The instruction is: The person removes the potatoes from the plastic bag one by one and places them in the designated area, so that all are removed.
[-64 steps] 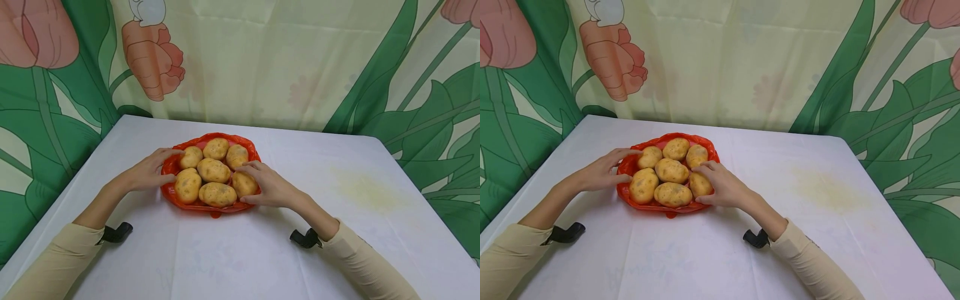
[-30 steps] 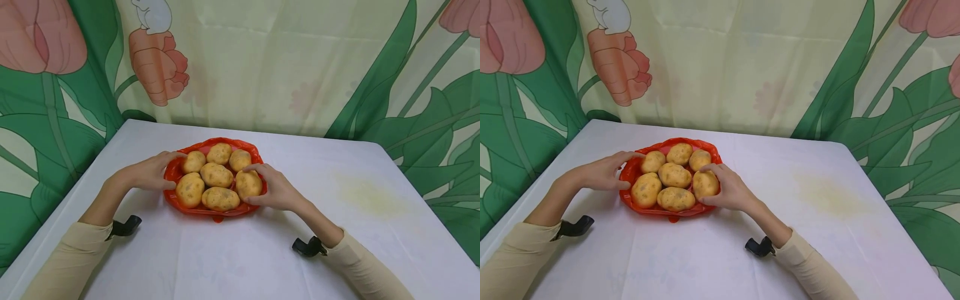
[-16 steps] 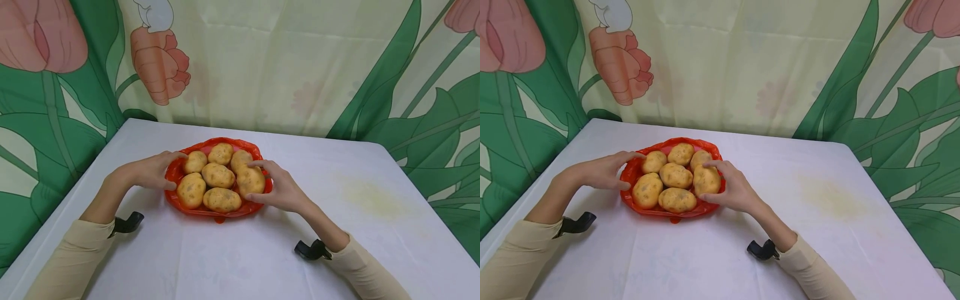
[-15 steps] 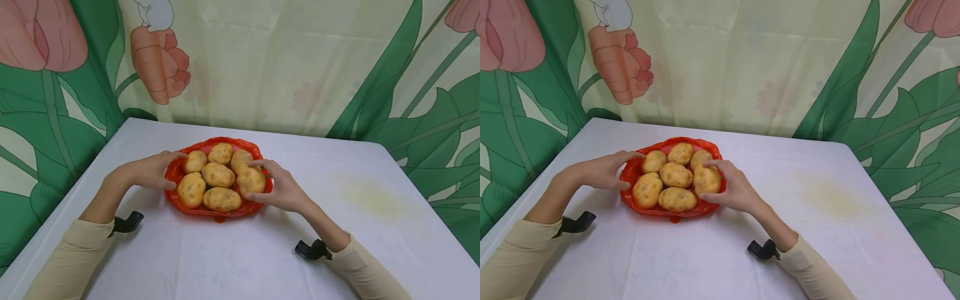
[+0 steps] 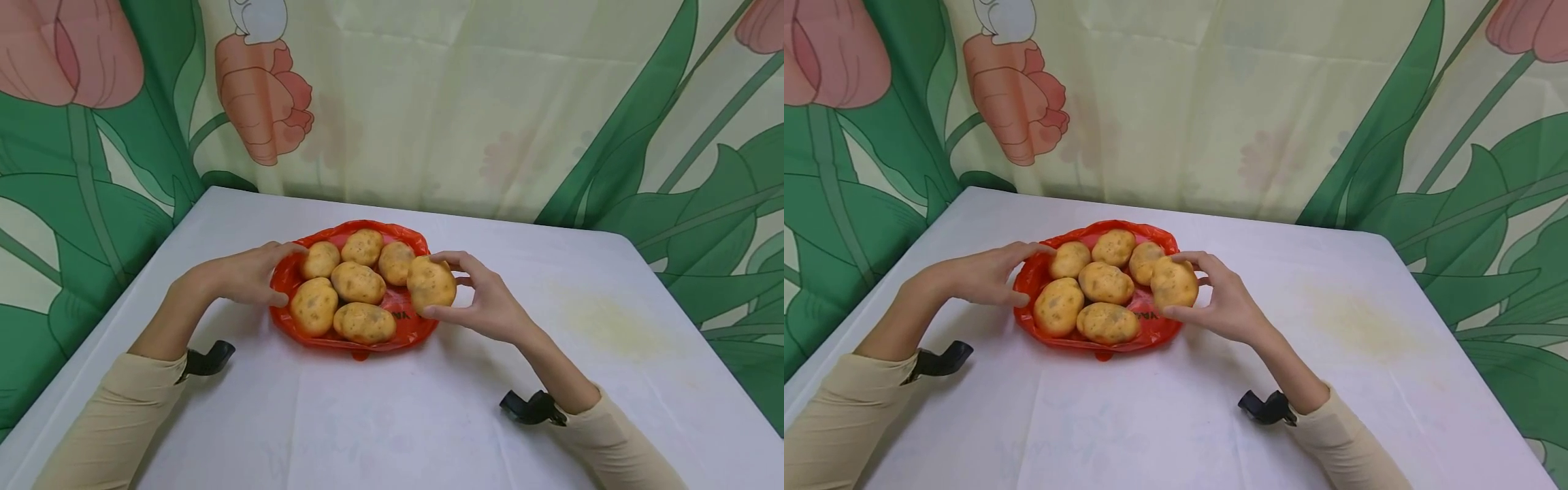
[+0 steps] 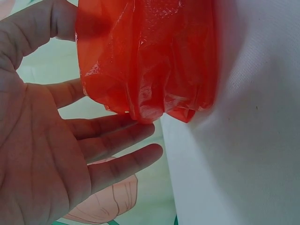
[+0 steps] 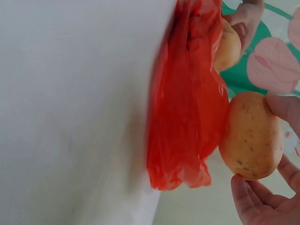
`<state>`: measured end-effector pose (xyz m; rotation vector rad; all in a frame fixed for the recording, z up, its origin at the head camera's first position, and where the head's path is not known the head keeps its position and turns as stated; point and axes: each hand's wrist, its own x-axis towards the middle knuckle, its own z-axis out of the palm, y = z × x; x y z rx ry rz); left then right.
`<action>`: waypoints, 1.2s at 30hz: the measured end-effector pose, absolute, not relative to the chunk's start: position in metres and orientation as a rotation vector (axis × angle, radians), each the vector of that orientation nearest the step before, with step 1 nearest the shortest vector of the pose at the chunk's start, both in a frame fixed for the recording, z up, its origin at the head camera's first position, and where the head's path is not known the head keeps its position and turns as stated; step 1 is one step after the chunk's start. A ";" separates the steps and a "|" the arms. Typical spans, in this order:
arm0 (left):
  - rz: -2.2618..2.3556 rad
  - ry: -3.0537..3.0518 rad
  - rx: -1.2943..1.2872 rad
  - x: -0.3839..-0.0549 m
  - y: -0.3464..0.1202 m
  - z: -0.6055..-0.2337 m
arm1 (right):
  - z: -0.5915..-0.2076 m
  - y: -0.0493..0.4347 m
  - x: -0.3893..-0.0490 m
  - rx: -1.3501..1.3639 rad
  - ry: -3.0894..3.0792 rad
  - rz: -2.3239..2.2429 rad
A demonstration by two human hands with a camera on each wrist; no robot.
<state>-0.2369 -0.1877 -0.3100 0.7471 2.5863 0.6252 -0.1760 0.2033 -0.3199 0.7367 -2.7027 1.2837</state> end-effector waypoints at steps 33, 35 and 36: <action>0.648 2.552 0.710 -0.235 -0.189 -0.310 | -0.328 0.272 -0.222 0.308 -2.906 1.364; 0.643 2.553 0.716 -0.236 -0.189 -0.310 | -0.329 0.273 -0.226 0.307 -2.916 1.365; 0.640 2.554 0.718 -0.236 -0.188 -0.310 | -0.330 0.274 -0.227 0.309 -2.921 1.364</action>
